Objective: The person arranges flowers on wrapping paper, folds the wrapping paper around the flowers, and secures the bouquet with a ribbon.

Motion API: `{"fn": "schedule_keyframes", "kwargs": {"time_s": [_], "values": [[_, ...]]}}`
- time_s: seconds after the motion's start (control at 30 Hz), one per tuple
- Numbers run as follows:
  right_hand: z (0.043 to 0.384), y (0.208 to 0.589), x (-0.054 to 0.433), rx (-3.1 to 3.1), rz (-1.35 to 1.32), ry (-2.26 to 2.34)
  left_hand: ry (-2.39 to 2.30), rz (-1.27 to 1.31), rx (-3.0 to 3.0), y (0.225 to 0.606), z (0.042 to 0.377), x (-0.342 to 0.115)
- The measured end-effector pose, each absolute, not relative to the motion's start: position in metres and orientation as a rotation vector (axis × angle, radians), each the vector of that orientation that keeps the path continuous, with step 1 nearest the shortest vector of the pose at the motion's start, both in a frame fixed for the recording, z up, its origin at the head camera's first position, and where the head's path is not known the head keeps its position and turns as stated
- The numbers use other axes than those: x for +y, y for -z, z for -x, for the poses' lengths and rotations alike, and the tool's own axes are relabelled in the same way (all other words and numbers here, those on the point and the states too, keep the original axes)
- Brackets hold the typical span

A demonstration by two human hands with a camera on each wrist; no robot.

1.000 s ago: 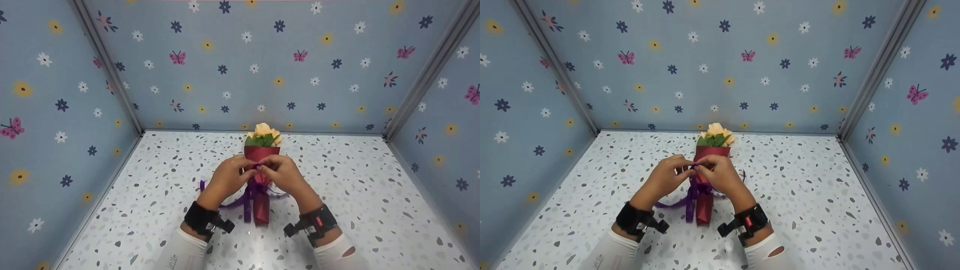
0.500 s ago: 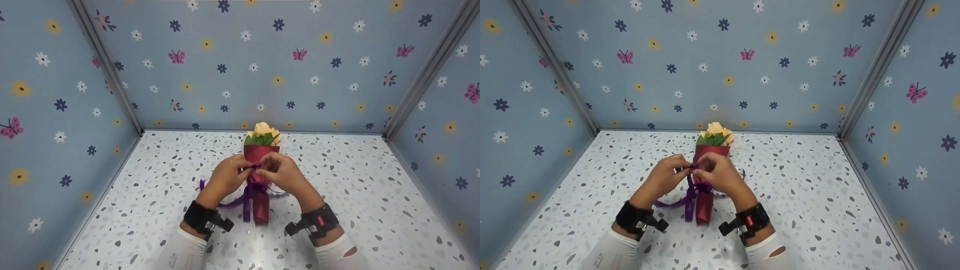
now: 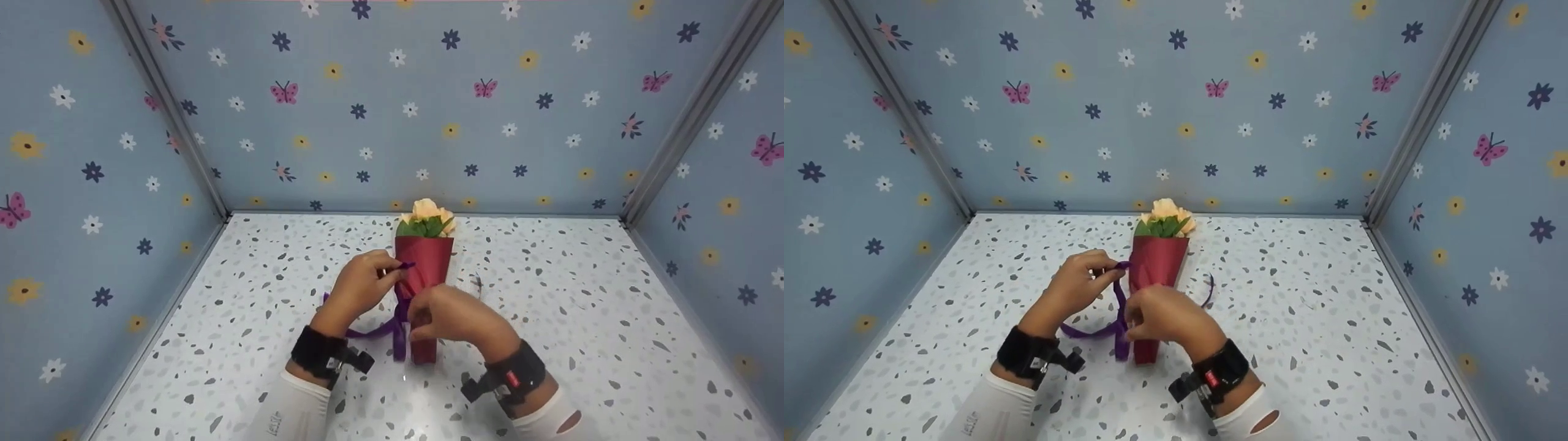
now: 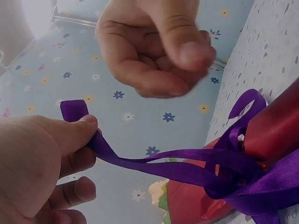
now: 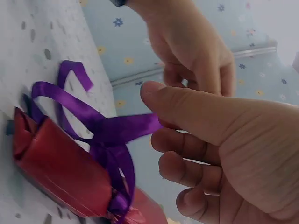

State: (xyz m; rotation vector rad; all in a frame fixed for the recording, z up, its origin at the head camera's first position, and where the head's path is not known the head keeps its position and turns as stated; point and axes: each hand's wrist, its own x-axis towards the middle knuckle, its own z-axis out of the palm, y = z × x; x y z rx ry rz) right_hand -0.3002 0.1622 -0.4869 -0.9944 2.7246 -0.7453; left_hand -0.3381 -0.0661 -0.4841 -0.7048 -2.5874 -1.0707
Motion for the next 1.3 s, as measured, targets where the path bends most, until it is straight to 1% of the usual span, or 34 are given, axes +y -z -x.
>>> {"fn": "schedule_keyframes", "kwargs": {"time_s": [0.13,0.23,0.47,0.73,0.87,1.0,1.13,1.3], "values": [[0.289,0.505,0.138,2.722,1.221,0.491,1.072,0.696,-2.599,0.483,0.337,-0.068],[0.282,0.516,0.126,2.758,1.288,0.326,1.087,0.703,-2.610,0.483,0.337,-0.068],[0.275,0.529,0.116,2.887,1.273,0.096,1.073,0.719,-2.629,0.486,0.337,-0.069],[0.271,0.533,0.111,2.943,1.282,-0.084,1.089,0.716,-2.626,0.484,0.337,-0.071],[0.273,0.527,0.113,2.898,1.253,-0.001,1.089,0.708,-2.625,0.483,0.337,-0.072],[0.277,0.512,0.122,2.821,1.178,0.249,1.079,0.695,-2.632,0.481,0.337,-0.073],[0.286,0.498,0.140,2.771,1.048,0.516,1.074,0.688,-2.637,0.480,0.337,-0.073],[0.304,0.497,0.165,2.765,0.947,0.747,1.070,0.683,-2.646,0.476,0.335,-0.071]]}}
